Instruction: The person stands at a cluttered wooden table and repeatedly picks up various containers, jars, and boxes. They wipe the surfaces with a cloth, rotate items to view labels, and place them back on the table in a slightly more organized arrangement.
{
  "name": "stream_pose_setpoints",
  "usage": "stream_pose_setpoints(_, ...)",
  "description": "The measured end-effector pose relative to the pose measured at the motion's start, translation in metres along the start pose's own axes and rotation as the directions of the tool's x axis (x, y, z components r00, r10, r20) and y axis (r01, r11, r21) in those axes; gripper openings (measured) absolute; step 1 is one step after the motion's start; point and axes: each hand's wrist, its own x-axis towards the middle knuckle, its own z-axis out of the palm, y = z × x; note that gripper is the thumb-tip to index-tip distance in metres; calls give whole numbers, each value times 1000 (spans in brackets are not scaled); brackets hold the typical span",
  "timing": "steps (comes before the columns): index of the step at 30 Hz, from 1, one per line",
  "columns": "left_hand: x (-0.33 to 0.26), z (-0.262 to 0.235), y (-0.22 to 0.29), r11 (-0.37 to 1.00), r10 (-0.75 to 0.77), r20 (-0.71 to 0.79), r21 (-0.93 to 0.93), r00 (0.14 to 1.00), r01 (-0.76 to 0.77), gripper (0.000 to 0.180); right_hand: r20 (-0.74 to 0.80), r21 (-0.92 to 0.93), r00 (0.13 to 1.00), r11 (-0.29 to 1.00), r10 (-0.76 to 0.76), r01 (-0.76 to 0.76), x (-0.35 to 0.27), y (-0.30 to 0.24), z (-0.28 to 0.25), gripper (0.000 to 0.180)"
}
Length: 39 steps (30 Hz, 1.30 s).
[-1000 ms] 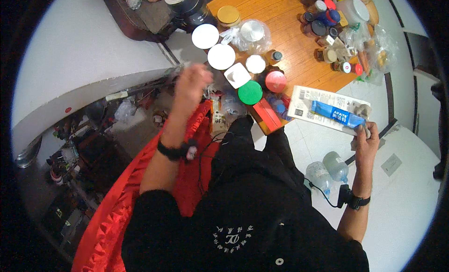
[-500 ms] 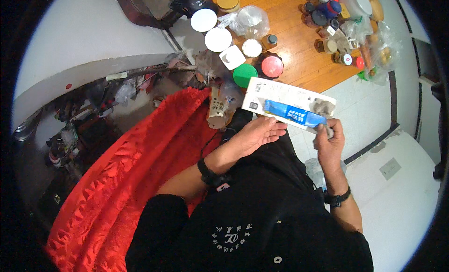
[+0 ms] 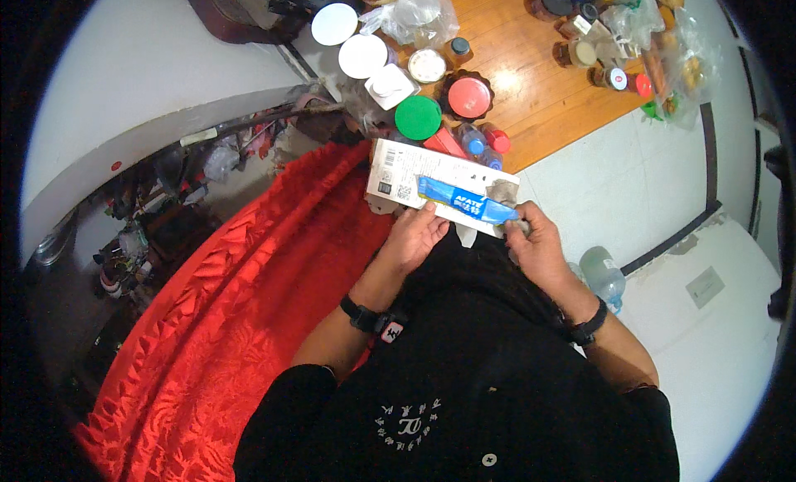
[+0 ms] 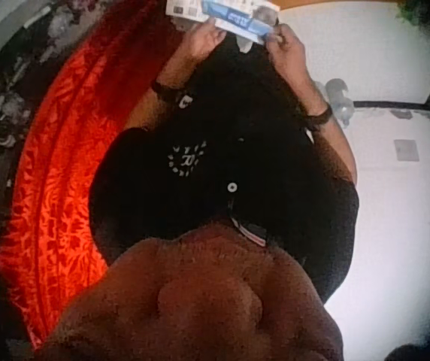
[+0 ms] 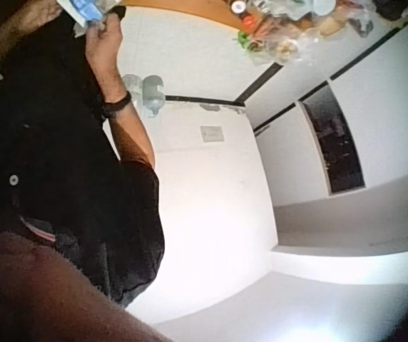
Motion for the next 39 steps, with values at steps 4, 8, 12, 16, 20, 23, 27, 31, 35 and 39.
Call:
stream_pose_setpoints(4,16,-28,1,968,-19,-116,245,993,47,46,-28,129,989,981,148,-144,-6,8,-37,12)
stream_pose_setpoints(8,47,-57,24,775,-9,-144,624,990,98,55,-151,107,973,981,175,-160,-8,12,-69,10)
stream_pose_setpoints(12,77,-70,40,641,-27,-133,758,991,120,55,-214,35,964,988,156,-152,-9,13,-90,6)
stream_pose_setpoints(16,98,-78,42,672,-77,-99,730,992,125,53,-253,29,962,994,106,-102,-12,19,-95,6)
stream_pose_setpoints(20,116,-83,39,739,-158,-86,650,984,176,55,-275,45,954,993,117,-109,-13,25,-92,6)
stream_pose_setpoints(23,129,-85,40,709,-132,-77,689,988,149,55,-277,41,952,992,129,-122,-15,27,-91,6)
stream_pose_setpoints(27,137,-85,40,731,-93,-84,671,992,126,56,-283,22,947,988,150,-150,-17,26,-91,7)
stream_pose_setpoints(31,139,-78,38,746,-16,-127,659,992,97,52,-307,-14,948,996,83,-92,-13,23,-86,8)
stream_pose_setpoints(35,138,-66,38,578,168,-246,809,954,107,43,-224,125,957,980,182,-157,-5,14,-70,10)
stream_pose_setpoints(39,137,-61,37,578,218,-279,809,935,107,40,-80,153,977,971,200,-186,14,0,-38,10)
